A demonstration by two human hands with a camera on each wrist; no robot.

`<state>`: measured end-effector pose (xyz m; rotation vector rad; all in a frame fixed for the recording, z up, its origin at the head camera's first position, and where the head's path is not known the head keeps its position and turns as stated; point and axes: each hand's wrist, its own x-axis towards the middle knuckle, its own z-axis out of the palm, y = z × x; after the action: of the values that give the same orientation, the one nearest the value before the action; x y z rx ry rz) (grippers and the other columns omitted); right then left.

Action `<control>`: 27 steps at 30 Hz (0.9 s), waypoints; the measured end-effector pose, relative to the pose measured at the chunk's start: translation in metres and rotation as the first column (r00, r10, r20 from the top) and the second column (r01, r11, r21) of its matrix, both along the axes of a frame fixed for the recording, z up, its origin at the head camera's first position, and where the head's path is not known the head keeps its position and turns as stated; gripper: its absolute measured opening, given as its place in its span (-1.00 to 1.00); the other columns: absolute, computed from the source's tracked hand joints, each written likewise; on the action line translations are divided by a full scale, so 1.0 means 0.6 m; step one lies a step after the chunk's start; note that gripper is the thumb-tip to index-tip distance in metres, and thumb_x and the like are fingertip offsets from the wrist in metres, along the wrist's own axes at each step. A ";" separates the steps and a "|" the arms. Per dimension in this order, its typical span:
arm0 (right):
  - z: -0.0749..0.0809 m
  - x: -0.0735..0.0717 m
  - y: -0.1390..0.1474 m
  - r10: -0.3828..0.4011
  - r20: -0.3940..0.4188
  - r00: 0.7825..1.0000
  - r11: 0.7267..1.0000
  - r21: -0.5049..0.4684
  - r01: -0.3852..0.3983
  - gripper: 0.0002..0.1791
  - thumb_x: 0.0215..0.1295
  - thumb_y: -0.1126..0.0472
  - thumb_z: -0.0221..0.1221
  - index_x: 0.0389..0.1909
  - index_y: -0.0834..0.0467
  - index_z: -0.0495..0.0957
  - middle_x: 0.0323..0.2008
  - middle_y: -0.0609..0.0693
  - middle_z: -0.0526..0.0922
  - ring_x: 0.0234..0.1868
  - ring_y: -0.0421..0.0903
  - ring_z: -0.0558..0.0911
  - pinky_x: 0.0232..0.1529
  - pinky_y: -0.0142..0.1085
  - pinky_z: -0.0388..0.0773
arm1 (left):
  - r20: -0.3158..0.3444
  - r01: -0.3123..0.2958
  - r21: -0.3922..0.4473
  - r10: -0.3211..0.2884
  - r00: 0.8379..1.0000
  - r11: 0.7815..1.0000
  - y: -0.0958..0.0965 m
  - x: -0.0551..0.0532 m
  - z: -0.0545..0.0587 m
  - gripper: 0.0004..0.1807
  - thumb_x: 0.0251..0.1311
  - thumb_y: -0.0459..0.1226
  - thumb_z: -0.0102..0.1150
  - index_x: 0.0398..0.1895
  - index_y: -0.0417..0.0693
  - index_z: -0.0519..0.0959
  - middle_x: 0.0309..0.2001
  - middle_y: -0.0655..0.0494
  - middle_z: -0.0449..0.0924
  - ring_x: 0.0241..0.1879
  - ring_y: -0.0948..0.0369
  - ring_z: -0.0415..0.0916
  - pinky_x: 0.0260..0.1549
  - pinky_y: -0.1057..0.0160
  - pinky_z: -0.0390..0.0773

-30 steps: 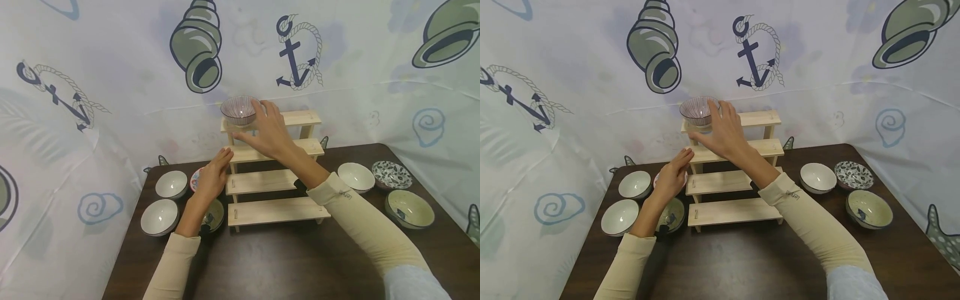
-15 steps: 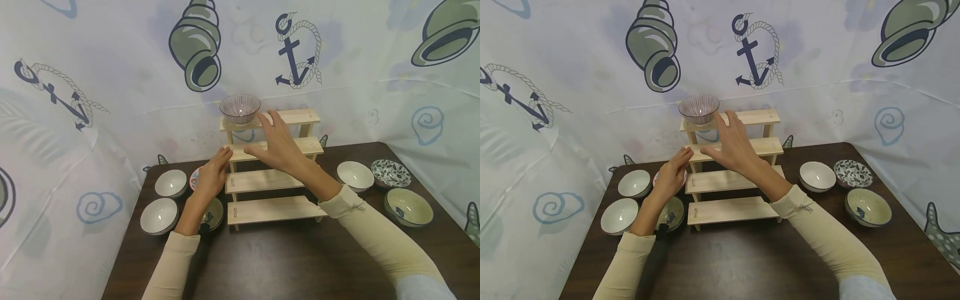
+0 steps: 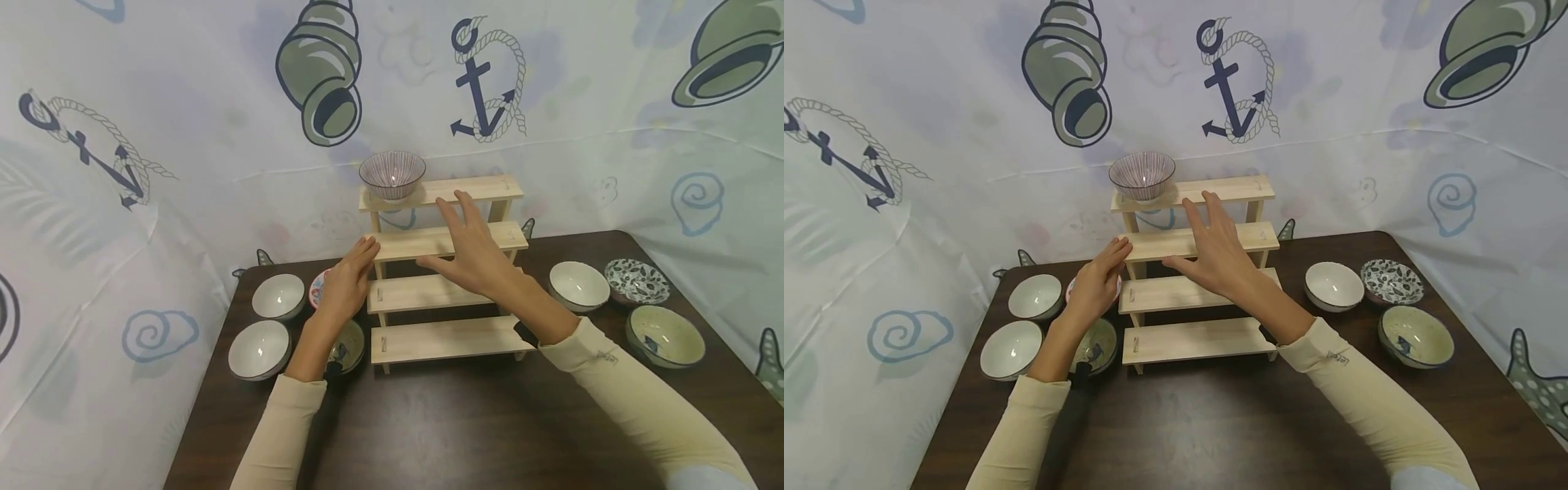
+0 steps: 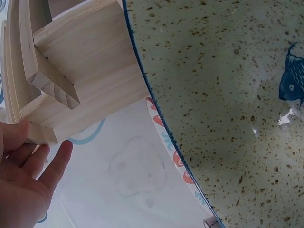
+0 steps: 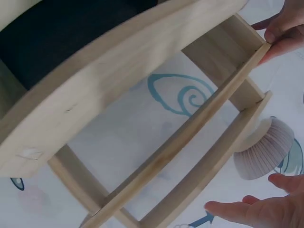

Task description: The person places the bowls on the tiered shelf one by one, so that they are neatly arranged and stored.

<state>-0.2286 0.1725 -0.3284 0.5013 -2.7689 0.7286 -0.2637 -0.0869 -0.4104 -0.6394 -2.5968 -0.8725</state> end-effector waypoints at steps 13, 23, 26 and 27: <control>-0.025 0.021 0.051 -0.046 -0.018 0.999 0.999 -0.008 0.046 0.22 0.12 -0.33 0.43 0.66 -0.03 -0.02 0.65 0.22 -0.16 0.67 0.27 -0.14 0.42 0.41 0.22 | 0.012 0.017 0.013 -0.017 1.000 1.000 0.001 0.001 0.003 -0.56 0.54 -0.34 0.01 0.43 -0.12 0.48 0.49 0.00 0.41 0.54 0.06 0.28 0.45 -0.12 0.35; -0.042 0.033 0.104 -0.149 0.035 0.988 0.988 -0.035 0.151 0.24 0.07 -0.39 0.41 0.66 -0.03 0.00 0.66 0.24 -0.17 0.69 0.25 -0.30 0.46 0.50 -0.02 | 0.015 0.020 0.008 -0.020 1.000 1.000 -0.002 0.000 0.000 -0.56 0.56 -0.33 0.00 0.43 -0.10 0.48 0.49 0.00 0.40 0.54 0.07 0.28 0.44 -0.10 0.36; -0.047 0.036 0.122 -0.175 0.049 0.983 0.983 -0.047 0.177 0.24 0.07 -0.40 0.41 0.64 0.04 0.04 0.66 0.25 -0.17 0.69 0.25 -0.31 0.47 0.50 -0.08 | 0.009 0.022 0.006 -0.022 1.000 1.000 -0.002 0.000 0.002 -0.57 0.55 -0.34 0.00 0.42 -0.12 0.48 0.48 -0.01 0.41 0.54 0.06 0.29 0.43 -0.10 0.38; -0.049 0.037 0.127 -0.182 0.053 0.982 0.982 -0.047 0.185 0.24 0.08 -0.40 0.40 0.64 0.05 0.04 0.66 0.25 -0.18 0.69 0.25 -0.31 0.47 0.50 -0.11 | 0.004 0.024 0.006 -0.024 1.000 1.000 -0.002 0.000 0.003 -0.57 0.55 -0.34 0.01 0.42 -0.13 0.49 0.48 -0.02 0.42 0.53 0.05 0.30 0.43 -0.10 0.38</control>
<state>-0.2062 0.2489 -0.3579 0.2166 -2.7845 0.7750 -0.2637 -0.0882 -0.4086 -0.6686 -2.5942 -0.8900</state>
